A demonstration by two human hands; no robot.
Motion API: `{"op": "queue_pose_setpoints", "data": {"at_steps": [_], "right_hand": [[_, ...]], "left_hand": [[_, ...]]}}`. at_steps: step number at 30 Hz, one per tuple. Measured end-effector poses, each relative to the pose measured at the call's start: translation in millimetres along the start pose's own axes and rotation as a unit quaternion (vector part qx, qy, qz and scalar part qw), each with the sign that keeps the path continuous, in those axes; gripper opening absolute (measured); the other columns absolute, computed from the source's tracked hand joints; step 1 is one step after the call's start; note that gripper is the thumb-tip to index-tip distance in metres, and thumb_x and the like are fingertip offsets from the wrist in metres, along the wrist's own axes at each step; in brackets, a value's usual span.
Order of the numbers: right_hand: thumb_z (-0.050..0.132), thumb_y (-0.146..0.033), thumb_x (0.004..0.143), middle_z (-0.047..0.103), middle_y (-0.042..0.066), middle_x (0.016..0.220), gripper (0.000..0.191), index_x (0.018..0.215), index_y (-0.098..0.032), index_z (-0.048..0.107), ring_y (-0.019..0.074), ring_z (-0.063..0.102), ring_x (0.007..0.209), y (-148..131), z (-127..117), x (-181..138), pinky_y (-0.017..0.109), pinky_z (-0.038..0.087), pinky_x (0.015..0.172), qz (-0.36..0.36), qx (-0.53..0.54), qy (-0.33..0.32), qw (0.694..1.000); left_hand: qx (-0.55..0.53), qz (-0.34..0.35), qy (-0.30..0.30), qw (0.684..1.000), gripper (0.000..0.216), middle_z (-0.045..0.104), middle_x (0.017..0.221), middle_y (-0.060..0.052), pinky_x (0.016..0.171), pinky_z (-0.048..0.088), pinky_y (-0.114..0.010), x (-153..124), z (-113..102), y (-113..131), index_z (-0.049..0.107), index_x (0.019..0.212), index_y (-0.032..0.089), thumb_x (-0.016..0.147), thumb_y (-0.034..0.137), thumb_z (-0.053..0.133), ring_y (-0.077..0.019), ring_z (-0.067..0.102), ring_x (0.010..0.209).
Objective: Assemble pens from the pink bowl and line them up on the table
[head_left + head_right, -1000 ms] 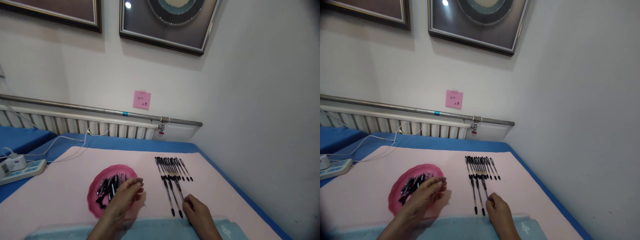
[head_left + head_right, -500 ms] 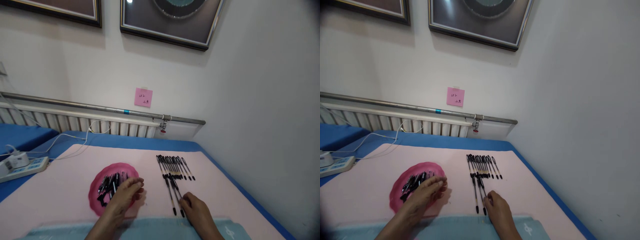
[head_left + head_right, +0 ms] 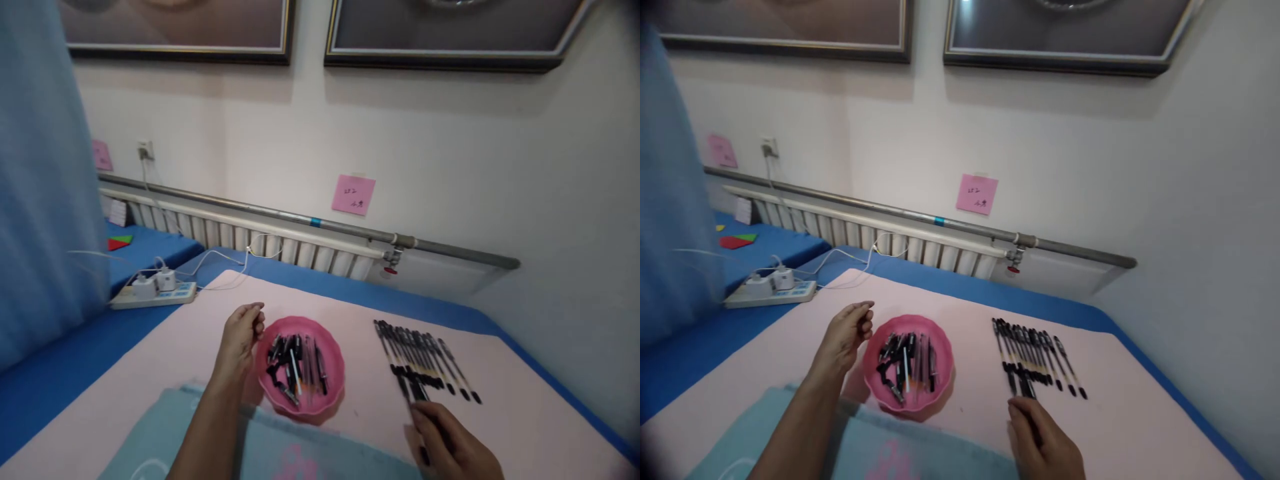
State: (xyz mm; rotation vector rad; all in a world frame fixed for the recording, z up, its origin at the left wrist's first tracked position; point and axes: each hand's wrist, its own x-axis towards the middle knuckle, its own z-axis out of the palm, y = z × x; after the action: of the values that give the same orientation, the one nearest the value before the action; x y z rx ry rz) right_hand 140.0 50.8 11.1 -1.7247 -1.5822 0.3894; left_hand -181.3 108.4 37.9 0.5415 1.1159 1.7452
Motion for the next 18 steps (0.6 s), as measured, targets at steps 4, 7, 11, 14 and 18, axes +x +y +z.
{"op": "queue_pose_setpoints", "data": {"at_steps": [4,7,11,14,18], "right_hand": [[0.057,-0.039,0.072,0.068,0.001,0.066,0.015,0.072,-0.026,0.065,0.0192,0.060,0.059,-74.4,16.6,19.6,0.026,0.044,0.057,-0.135,0.064,-0.049,0.988],[0.053,-0.034,0.077,0.065,0.000,0.064,0.016,0.070,-0.025,0.063,0.0170,0.057,0.057,-124.9,32.5,38.3,0.025,0.041,0.056,-0.183,0.106,-0.076,0.974],[0.049,-0.033,0.079,0.064,-0.001,0.066,0.018,0.071,-0.022,0.061,0.0169,0.057,0.061,-150.7,61.8,53.4,0.025,0.041,0.058,-0.200,0.139,-0.108,0.964],[0.046,-0.033,0.079,0.063,-0.001,0.065,0.019,0.071,-0.022,0.059,0.0170,0.057,0.062,-138.5,80.8,60.5,0.026,0.041,0.059,-0.192,0.117,-0.143,0.964],[0.041,-0.028,0.078,0.063,0.000,0.064,0.020,0.067,-0.022,0.057,0.0176,0.058,0.061,-109.1,91.8,74.3,0.026,0.038,0.057,-0.194,0.006,-0.230,0.954]], "left_hand": [[0.023,0.002,-0.008,1.000,0.029,0.051,0.052,0.007,0.039,0.026,-0.019,-0.9,1.0,-0.8,0.058,0.078,0.014,0.057,0.032,0.067,-0.0035,0.038,0.038],[0.051,0.000,-0.013,0.999,0.024,0.050,0.050,0.007,0.038,0.025,-0.019,-3.1,3.6,-0.3,0.058,0.076,0.014,0.060,0.030,0.063,-0.0032,0.035,0.036],[0.092,-0.003,-0.005,0.996,0.021,0.050,0.049,0.007,0.037,0.024,-0.019,-1.0,1.3,0.4,0.057,0.076,0.013,0.062,0.029,0.060,-0.0040,0.035,0.036],[0.118,-0.003,-0.001,0.993,0.020,0.049,0.051,0.007,0.038,0.025,-0.019,2.3,-1.7,-0.9,0.058,0.077,0.014,0.064,0.029,0.058,-0.0045,0.035,0.037],[0.158,-0.009,-0.001,0.987,0.019,0.049,0.052,0.007,0.039,0.025,-0.019,4.3,-1.6,-6.1,0.058,0.077,0.014,0.066,0.030,0.057,-0.0052,0.036,0.039]]}}
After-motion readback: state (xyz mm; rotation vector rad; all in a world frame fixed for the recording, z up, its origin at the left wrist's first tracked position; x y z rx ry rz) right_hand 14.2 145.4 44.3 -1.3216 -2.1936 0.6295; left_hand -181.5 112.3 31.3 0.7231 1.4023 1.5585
